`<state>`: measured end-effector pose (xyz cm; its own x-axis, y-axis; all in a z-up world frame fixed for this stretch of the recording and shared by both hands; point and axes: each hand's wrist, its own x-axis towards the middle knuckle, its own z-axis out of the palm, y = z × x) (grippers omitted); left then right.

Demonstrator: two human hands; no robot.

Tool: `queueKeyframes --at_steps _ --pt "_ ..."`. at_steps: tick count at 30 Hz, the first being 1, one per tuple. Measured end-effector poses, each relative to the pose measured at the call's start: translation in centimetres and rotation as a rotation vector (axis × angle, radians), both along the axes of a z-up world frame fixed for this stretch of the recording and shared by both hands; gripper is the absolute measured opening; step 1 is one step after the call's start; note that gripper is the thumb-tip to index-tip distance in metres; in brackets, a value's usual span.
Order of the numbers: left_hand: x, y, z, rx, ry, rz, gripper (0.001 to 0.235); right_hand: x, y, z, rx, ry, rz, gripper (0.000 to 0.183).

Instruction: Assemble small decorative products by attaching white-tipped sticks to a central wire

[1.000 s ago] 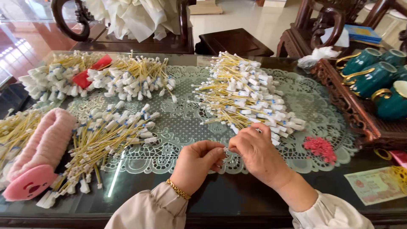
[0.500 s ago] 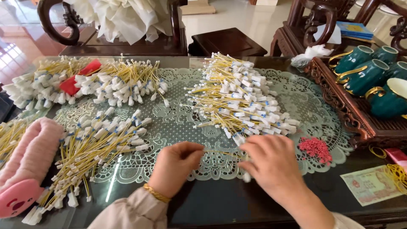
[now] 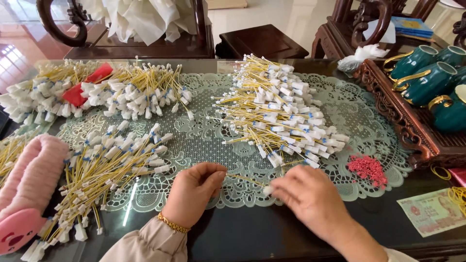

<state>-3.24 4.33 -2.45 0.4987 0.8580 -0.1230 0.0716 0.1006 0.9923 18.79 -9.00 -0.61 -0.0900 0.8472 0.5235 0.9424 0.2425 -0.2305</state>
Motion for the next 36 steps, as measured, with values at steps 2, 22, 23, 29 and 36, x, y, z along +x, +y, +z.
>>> queueKeyframes --at_steps 2,22,23,29,36 --pt "-0.1 -0.2 0.2 0.026 0.017 -0.004 0.011 1.1 0.6 0.3 0.015 -0.011 -0.051 0.017" --pt "-1.1 -0.4 -0.5 -0.131 -0.104 0.089 0.017 7.7 -8.2 -1.3 -0.320 0.129 -0.869 0.035" --pt "-1.0 -0.5 -0.3 -0.135 -0.095 0.094 0.017 7.8 -8.4 -1.3 -0.320 0.113 -0.863 0.035" --pt "-0.9 -0.8 0.0 -0.148 -0.063 0.105 0.017 8.1 -8.1 -1.8 -0.329 -0.084 -0.831 0.030" --pt "-1.0 -0.7 -0.5 -0.123 -0.053 0.102 0.017 7.9 -8.0 -1.8 -0.204 -0.097 -0.812 0.018"
